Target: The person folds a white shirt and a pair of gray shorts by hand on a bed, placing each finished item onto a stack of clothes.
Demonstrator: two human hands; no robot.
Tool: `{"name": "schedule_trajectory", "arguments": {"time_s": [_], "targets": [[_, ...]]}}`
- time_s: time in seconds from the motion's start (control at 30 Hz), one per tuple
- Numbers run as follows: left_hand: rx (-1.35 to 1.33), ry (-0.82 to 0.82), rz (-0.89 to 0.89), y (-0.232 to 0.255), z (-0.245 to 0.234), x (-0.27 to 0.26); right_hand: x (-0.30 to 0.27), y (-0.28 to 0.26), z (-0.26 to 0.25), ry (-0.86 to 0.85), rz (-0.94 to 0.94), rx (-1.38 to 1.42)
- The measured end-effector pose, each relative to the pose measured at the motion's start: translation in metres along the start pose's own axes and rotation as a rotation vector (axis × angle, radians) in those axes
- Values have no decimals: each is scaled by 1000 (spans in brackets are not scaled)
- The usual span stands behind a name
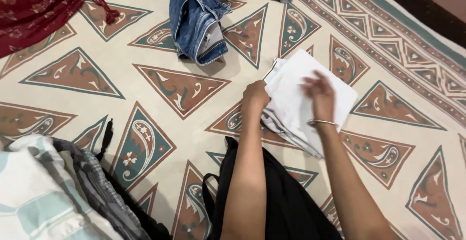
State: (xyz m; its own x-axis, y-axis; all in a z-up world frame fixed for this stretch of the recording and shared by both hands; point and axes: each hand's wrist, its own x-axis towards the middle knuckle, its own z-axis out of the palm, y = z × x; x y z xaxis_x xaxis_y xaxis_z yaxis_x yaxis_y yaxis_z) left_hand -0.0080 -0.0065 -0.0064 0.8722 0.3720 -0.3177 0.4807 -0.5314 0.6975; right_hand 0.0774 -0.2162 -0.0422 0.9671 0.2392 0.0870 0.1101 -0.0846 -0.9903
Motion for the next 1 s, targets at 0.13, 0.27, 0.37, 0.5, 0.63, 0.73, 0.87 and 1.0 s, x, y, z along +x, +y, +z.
{"name": "schedule_trajectory", "arguments": {"time_s": [0.13,0.27,0.37,0.5,0.63,0.73,0.87,1.0], "targets": [[-8,94,-148,-2,12,6,-30,-24,-21,149,-144,-685],[61,63,-290,37,-9,-23,-60,-20,-21,-8,-8,-1173],[370,246,-166,54,25,-16,-67,-13,-18,-35,-20,-1197],[616,390,419,53,82,-7,-88,-44,-13,67,-144,-1138],[480,106,462,46,86,-2,-118,-42,-20,217,-249,-999],[446,-31,320,40,97,12,-135,-5,-36,439,-300,-642],[467,-9,311,40,103,14,-121,25,-66,364,285,-397],[530,249,444,24,130,12,-89,-3,-75,216,676,180]]}}
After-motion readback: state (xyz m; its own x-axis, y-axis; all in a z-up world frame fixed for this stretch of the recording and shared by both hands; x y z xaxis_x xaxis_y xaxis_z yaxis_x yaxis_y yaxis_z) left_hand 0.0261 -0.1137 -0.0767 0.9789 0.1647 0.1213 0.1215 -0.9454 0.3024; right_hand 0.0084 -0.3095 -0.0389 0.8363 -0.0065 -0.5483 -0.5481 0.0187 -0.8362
